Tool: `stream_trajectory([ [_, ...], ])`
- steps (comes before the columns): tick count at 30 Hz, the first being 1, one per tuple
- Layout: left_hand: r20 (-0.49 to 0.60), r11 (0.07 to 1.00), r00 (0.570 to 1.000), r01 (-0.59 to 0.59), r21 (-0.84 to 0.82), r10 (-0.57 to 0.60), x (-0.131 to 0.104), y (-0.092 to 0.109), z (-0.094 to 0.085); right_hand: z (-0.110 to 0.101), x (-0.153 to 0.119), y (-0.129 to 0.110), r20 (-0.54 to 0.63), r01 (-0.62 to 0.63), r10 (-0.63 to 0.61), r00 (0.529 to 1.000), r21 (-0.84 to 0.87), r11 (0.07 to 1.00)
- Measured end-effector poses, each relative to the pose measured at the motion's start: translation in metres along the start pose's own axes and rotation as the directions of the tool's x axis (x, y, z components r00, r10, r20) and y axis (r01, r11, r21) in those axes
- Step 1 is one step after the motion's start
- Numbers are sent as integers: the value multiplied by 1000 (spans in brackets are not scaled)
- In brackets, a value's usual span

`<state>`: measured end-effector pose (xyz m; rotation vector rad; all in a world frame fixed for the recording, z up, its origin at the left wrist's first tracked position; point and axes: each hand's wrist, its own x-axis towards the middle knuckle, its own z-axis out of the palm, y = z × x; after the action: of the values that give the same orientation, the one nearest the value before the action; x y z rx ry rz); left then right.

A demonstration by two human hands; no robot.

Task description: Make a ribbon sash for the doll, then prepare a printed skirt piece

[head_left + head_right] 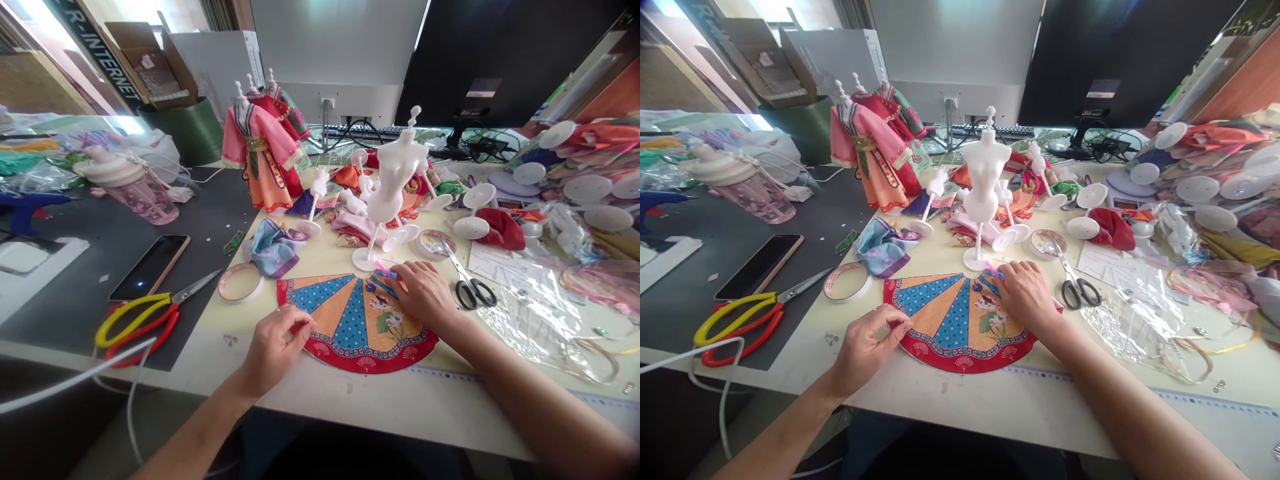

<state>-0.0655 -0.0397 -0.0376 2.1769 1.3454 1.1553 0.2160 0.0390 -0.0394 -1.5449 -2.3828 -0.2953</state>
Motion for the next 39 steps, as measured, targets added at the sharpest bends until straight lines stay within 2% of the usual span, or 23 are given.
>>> stream_trajectory([
  [3, -31, 999, 999, -14, -40, 13, 1, 2, 1, -5, -6, 3, -71, -9, 9, 997, -2, 1000],
  [8, -12, 990, 997, 70, -125, -72, -2, 4, 1, -20, -16, 1, -208, 75, -56, 977, 85, 994],
  [11, 29, 968, 988, 156, -196, -153, -2, 8, -2, -31, -22, -12, -264, 145, -93, 960, 183, 972],
  [13, 95, 929, 969, 247, -277, -230, 0, 14, -1, -37, -26, -27, -302, 232, -147, 942, 268, 935],
  [16, 244, 837, 924, 373, -402, -295, 5, 30, 5, -44, -33, -54, -313, 352, -239, 919, 379, 856],
  [18, 324, 788, 906, 403, -465, -272, 7, 41, 12, -47, -36, -70, -278, 376, -277, 920, 424, 824],
  [20, 359, 754, 899, 413, -510, -249, 9, 50, 20, -48, -38, -79, -266, 382, -286, 921, 462, 800],
  [26, 369, 691, 891, 442, -572, -265, 8, 58, 34, -49, -40, -78, -269, 333, -210, 940, 595, 731],
  [30, 428, 630, 876, 464, -623, -222, 9, 63, 36, -52, -41, -78, -281, 338, -201, 938, 621, 707],
  [32, 455, 599, 865, 482, -640, -210, 9, 65, 35, -55, -39, -71, -300, 345, -194, 934, 616, 709],
  [34, 458, 591, 858, 498, -635, -232, 7, 64, 34, -58, -31, -53, -348, 313, -112, 931, 604, 733],
  [36, 430, 639, 867, 482, -600, -251, 3, 60, 32, -59, -18, -22, -369, 161, 78, 926, 574, 802],
  [37, 398, 692, 884, 447, -567, -246, 1, 57, 32, -57, -10, -4, -367, 45, 190, 911, 545, 837],
  [39, 297, 824, 937, 312, -472, -184, -3, 50, 32, -50, 5, 35, -299, -187, 379, 876, 512, 838],
])
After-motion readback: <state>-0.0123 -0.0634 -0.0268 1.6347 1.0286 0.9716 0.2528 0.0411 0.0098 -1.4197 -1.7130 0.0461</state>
